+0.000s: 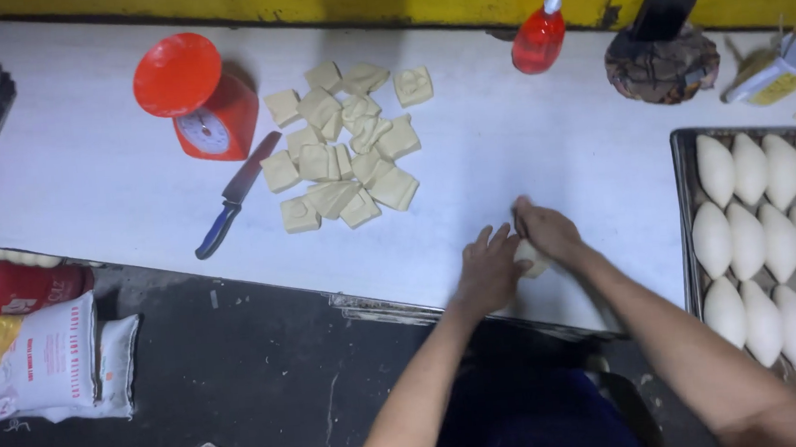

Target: Manually shaping pre-cut dough squares into elongated rolls and placing them onto a baking tray.

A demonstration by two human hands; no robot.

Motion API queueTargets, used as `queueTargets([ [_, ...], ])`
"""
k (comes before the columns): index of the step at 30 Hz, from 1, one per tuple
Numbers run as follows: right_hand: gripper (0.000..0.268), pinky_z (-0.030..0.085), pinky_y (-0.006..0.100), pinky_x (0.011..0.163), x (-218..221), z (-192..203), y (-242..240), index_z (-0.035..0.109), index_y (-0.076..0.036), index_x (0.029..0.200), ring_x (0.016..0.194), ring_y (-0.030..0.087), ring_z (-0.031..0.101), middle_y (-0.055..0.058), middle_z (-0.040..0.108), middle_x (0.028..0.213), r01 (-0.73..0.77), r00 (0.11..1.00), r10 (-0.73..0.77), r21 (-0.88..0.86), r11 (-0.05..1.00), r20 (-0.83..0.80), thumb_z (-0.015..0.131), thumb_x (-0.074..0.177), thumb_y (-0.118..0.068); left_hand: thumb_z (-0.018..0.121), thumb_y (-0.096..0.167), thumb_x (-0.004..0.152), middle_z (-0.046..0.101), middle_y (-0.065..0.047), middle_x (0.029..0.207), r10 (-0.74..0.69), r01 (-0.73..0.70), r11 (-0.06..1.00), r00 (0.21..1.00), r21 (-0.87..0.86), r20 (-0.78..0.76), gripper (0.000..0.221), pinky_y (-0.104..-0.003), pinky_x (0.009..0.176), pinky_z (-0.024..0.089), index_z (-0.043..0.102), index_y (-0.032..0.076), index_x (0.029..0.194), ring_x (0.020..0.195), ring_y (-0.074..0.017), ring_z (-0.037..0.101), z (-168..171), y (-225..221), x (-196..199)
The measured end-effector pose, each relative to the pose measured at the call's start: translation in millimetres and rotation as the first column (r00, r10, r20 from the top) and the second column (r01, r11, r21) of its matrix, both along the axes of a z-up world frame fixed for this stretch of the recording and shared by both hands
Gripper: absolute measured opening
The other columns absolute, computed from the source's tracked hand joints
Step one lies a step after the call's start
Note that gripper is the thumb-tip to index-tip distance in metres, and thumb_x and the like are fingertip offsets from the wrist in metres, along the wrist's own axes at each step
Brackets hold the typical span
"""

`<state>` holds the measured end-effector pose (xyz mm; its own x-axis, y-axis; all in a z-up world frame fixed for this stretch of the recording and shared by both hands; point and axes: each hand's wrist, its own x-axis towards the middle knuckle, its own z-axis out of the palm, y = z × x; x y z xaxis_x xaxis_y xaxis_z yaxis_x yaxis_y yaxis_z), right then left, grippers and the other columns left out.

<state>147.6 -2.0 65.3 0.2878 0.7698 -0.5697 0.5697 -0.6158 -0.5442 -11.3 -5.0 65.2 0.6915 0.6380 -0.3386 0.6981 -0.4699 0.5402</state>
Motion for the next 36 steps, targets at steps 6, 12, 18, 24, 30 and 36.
queueTargets([
  [6,0.053,0.058,0.043,0.089,-8.8,-63.5,-15.5,0.064,-0.018,0.084,0.097,0.026,0.068,0.007,0.065,0.086,-0.021,0.87,0.015,0.008,1.0,0.493,0.023,0.107,-0.043,0.062,0.044,0.097,0.028,-0.01,0.169,-0.077,0.084,0.991,0.994,0.1,-0.079,0.054,-0.052,0.127,0.019,0.051,0.012,0.141,0.157,-0.0354,0.021,-20.4,18.3,16.4],
  [12,0.05,0.059,0.046,0.079,8.7,-83.1,-7.6,0.066,-0.013,0.088,0.093,0.032,0.07,0.011,0.064,0.084,-0.307,0.718,0.169,0.09,0.947,0.676,0.026,0.104,-0.04,0.052,0.043,0.102,0.016,-0.015,0.172,-0.106,0.121,0.987,0.985,0.108,-0.137,0.073,-0.054,0.129,0.007,0.025,0.01,0.161,0.159,-0.0337,0.011,-0.8,12.4,17.9],
  [18,0.081,0.05,0.057,0.095,3.0,-18.2,-29.1,0.066,-0.008,0.092,0.109,0.045,0.065,0.023,0.07,0.098,0.04,0.998,-0.048,0.16,0.986,0.048,0.006,0.112,-0.06,0.036,0.049,0.108,0.016,-0.011,0.172,-0.179,0.175,0.984,0.979,-0.041,-0.095,0.064,-0.052,0.13,0.002,0.029,0.01,0.159,0.16,-0.0308,0.007,13.1,2.2,2.5],
  [24,0.043,0.055,0.041,0.09,-9.3,-59.0,-25.4,0.06,-0.016,0.092,0.099,0.026,0.064,0.006,0.059,0.088,-0.074,0.847,0.042,0.04,0.996,0.529,0.03,0.108,-0.041,0.046,0.049,0.105,0.017,-0.01,0.172,-0.232,0.274,0.944,0.947,0.184,-0.221,0.063,-0.049,0.13,0.013,0.038,0.01,0.154,0.16,-0.0289,0.013,-8.5,18.5,11.9],
  [30,0.051,0.054,0.043,0.087,4.6,-66.8,-14.4,0.061,-0.014,0.087,0.097,0.03,0.066,0.009,0.061,0.084,-0.229,0.818,0.12,0.126,0.965,0.563,0.019,0.109,-0.035,0.038,0.048,0.108,0.015,-0.009,0.173,-0.125,0.137,0.987,0.984,0.088,-0.127,0.067,-0.052,0.13,0.005,0.023,0.011,0.162,0.16,-0.0278,0.011,-4.0,15.9,13.6],
  [36,0.06,0.049,0.053,0.092,-3.7,-14.2,-34.0,0.063,-0.007,0.092,0.103,0.042,0.065,0.023,0.066,0.092,-0.048,0.976,0.016,0.145,0.988,0.216,0.017,0.115,-0.038,0.04,0.05,0.106,0.027,-0.009,0.169,-0.123,0.123,0.992,0.992,-0.004,-0.019,0.061,-0.056,0.13,0.007,0.04,0.012,0.154,0.158,-0.0314,0.018,15.1,-2.7,1.9],
])
